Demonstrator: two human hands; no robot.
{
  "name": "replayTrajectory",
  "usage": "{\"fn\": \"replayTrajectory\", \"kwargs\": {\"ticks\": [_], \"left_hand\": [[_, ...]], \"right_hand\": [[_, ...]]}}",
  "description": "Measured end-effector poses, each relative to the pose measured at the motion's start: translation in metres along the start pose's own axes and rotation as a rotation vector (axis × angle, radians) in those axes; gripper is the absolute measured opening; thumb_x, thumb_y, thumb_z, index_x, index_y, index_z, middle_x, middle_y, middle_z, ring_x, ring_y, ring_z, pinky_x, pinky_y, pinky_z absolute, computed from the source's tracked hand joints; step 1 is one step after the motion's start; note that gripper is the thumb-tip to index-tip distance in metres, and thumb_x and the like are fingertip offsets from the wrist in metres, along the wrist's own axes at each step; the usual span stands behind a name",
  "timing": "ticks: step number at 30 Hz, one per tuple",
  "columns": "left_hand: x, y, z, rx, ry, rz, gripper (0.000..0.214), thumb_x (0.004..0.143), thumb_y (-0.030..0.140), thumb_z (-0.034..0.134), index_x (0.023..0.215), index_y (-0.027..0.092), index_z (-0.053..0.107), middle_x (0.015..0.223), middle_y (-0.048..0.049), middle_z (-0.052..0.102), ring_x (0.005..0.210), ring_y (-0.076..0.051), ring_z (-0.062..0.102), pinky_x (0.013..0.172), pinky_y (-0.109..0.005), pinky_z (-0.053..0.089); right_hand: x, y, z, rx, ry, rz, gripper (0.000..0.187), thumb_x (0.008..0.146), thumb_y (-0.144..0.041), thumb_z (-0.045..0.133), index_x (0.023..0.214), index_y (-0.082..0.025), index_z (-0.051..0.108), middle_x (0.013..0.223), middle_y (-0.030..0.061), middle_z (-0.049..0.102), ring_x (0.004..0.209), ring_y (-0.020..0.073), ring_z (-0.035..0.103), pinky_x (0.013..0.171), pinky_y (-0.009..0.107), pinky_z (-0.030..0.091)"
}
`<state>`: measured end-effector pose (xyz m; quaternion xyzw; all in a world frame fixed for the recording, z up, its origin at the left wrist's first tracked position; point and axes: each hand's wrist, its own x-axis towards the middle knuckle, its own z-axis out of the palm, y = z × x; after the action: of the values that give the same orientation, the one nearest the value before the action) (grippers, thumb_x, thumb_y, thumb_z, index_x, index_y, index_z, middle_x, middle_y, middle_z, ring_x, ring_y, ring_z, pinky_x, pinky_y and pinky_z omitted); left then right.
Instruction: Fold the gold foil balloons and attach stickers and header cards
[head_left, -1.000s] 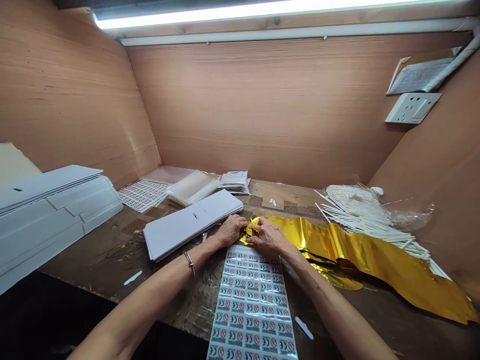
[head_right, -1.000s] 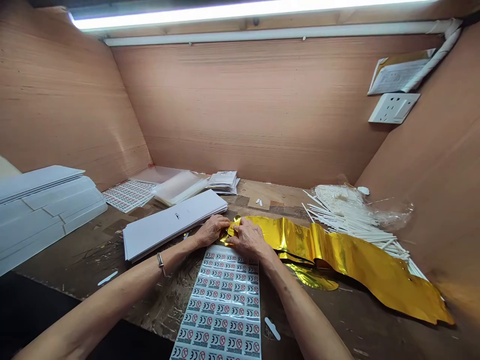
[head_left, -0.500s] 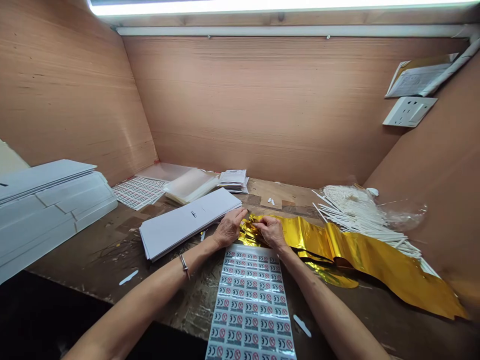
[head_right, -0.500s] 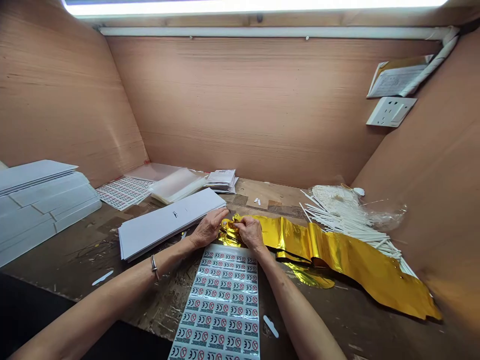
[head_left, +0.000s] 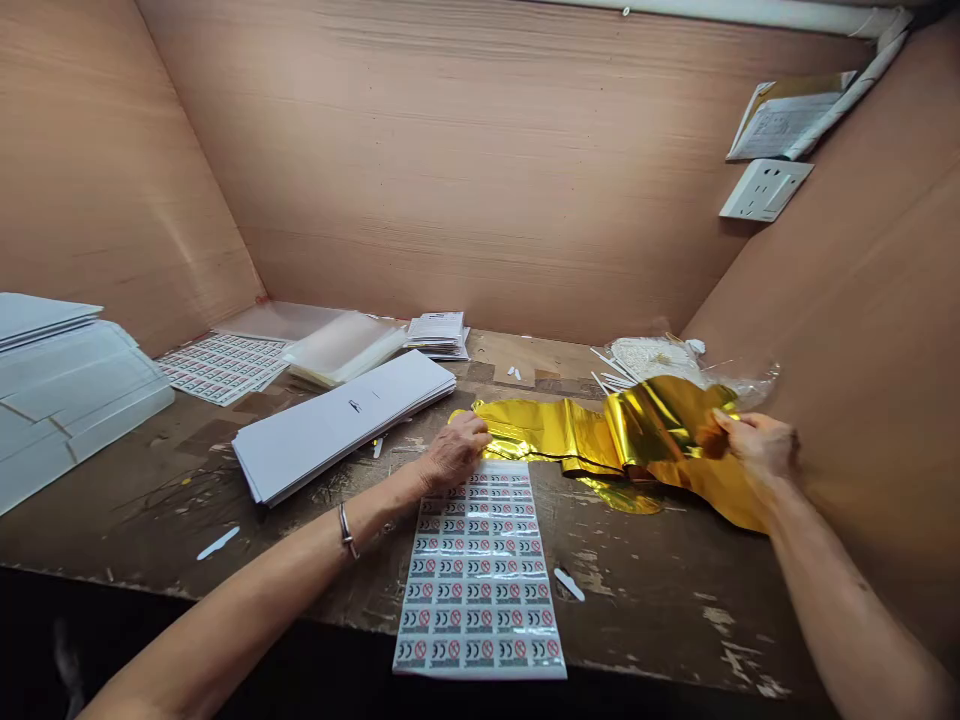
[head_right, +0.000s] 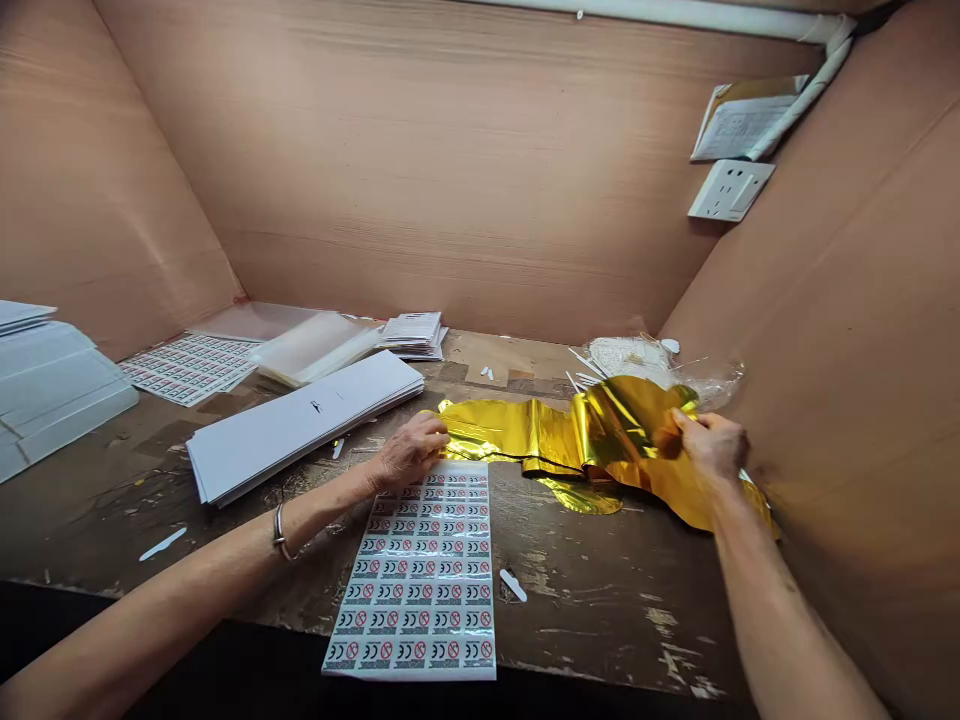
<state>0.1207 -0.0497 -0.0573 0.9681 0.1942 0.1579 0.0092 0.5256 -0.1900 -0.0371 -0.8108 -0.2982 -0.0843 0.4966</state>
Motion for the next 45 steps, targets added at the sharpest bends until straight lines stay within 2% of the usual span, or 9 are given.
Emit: {"fn": "replayTrajectory", "kwargs": {"ticks": [3, 6, 8, 12, 16, 25, 40, 43, 45], "left_hand": [[0.005, 0.017, 0.006, -0.072, -0.105, 0.066, 0.022, 0.079, 0.013, 0.044, 0.061, 0.014, 0.057, 0.075, -0.0041, 0.057, 0.075, -0.014, 0.046, 0.068, -0.024, 0.037], [0.008, 0.026, 0.012, -0.141, -0.165, 0.132, 0.026, 0.080, 0.012, 0.043, 0.058, 0.014, 0.056, 0.071, -0.0025, 0.055, 0.072, -0.012, 0.046, 0.064, -0.021, 0.035], [0.010, 0.027, 0.012, -0.176, -0.183, 0.161, 0.026, 0.080, 0.010, 0.043, 0.057, 0.013, 0.057, 0.069, -0.0018, 0.054, 0.070, -0.011, 0.045, 0.063, -0.020, 0.034], [0.014, 0.027, 0.011, -0.211, -0.205, 0.200, 0.025, 0.077, 0.007, 0.044, 0.056, 0.013, 0.057, 0.065, -0.0004, 0.052, 0.065, -0.009, 0.044, 0.059, -0.019, 0.033], [0.019, 0.028, 0.007, -0.192, -0.237, 0.223, 0.025, 0.074, 0.004, 0.044, 0.053, 0.012, 0.055, 0.060, -0.0002, 0.050, 0.056, -0.009, 0.040, 0.050, -0.020, 0.029], [0.028, 0.031, 0.000, -0.114, -0.293, 0.434, 0.021, 0.072, 0.006, 0.047, 0.053, 0.014, 0.051, 0.061, -0.0031, 0.052, 0.056, -0.011, 0.040, 0.051, -0.024, 0.032], [0.018, 0.044, 0.003, 0.194, -0.232, 0.602, 0.018, 0.077, 0.013, 0.048, 0.060, 0.014, 0.055, 0.064, -0.0071, 0.053, 0.059, -0.016, 0.044, 0.056, -0.029, 0.034], [0.018, 0.048, 0.011, 0.207, -0.270, 0.553, 0.017, 0.077, 0.013, 0.047, 0.063, 0.013, 0.057, 0.069, -0.0082, 0.055, 0.062, -0.017, 0.047, 0.057, -0.029, 0.035], [0.019, 0.047, 0.014, 0.163, -0.246, 0.395, 0.015, 0.077, 0.012, 0.046, 0.067, 0.012, 0.057, 0.069, -0.0077, 0.056, 0.062, -0.016, 0.048, 0.056, -0.027, 0.036]], "right_hand": [[0.005, 0.041, -0.033, -0.417, 0.147, 0.010, 0.034, 0.055, -0.054, 0.063, 0.053, -0.021, 0.056, 0.054, 0.0176, 0.052, 0.062, 0.0327, 0.054, 0.047, 0.040, 0.031], [-0.019, 0.027, -0.040, -0.594, 0.274, -0.279, 0.043, 0.070, -0.049, 0.052, 0.092, -0.013, 0.060, 0.085, 0.0277, 0.055, 0.078, 0.0355, 0.053, 0.052, 0.041, 0.032], [-0.049, -0.006, -0.031, -0.601, 0.134, -0.506, 0.039, 0.078, -0.042, 0.046, 0.099, -0.011, 0.057, 0.088, 0.0236, 0.056, 0.080, 0.0313, 0.053, 0.056, 0.039, 0.034], [-0.132, -0.081, 0.002, -0.302, -0.438, -0.881, 0.022, 0.085, -0.025, 0.041, 0.093, -0.016, 0.059, 0.089, 0.0101, 0.057, 0.082, 0.0190, 0.052, 0.070, 0.030, 0.039], [-0.196, -0.117, 0.028, -0.255, -0.826, -1.113, 0.016, 0.083, -0.015, 0.044, 0.081, -0.017, 0.060, 0.085, 0.0062, 0.058, 0.079, 0.0163, 0.048, 0.071, 0.028, 0.038], [-0.210, -0.119, 0.034, -0.304, -1.009, -1.042, 0.016, 0.081, -0.009, 0.046, 0.074, -0.015, 0.059, 0.082, 0.0034, 0.057, 0.078, 0.0156, 0.045, 0.070, 0.027, 0.037], [-0.216, -0.117, 0.039, -0.308, -0.944, -1.049, 0.020, 0.078, -0.003, 0.044, 0.071, -0.015, 0.059, 0.081, 0.0037, 0.058, 0.074, 0.0153, 0.045, 0.065, 0.026, 0.036], [-0.216, -0.118, 0.038, -0.307, -0.923, -1.048, 0.020, 0.078, -0.004, 0.044, 0.072, -0.015, 0.059, 0.083, 0.0038, 0.058, 0.075, 0.0154, 0.045, 0.065, 0.027, 0.035], [-0.216, -0.118, 0.037, -0.318, -0.930, -1.040, 0.020, 0.079, -0.005, 0.045, 0.071, -0.016, 0.059, 0.082, 0.0033, 0.058, 0.075, 0.0149, 0.045, 0.065, 0.027, 0.034]]}}
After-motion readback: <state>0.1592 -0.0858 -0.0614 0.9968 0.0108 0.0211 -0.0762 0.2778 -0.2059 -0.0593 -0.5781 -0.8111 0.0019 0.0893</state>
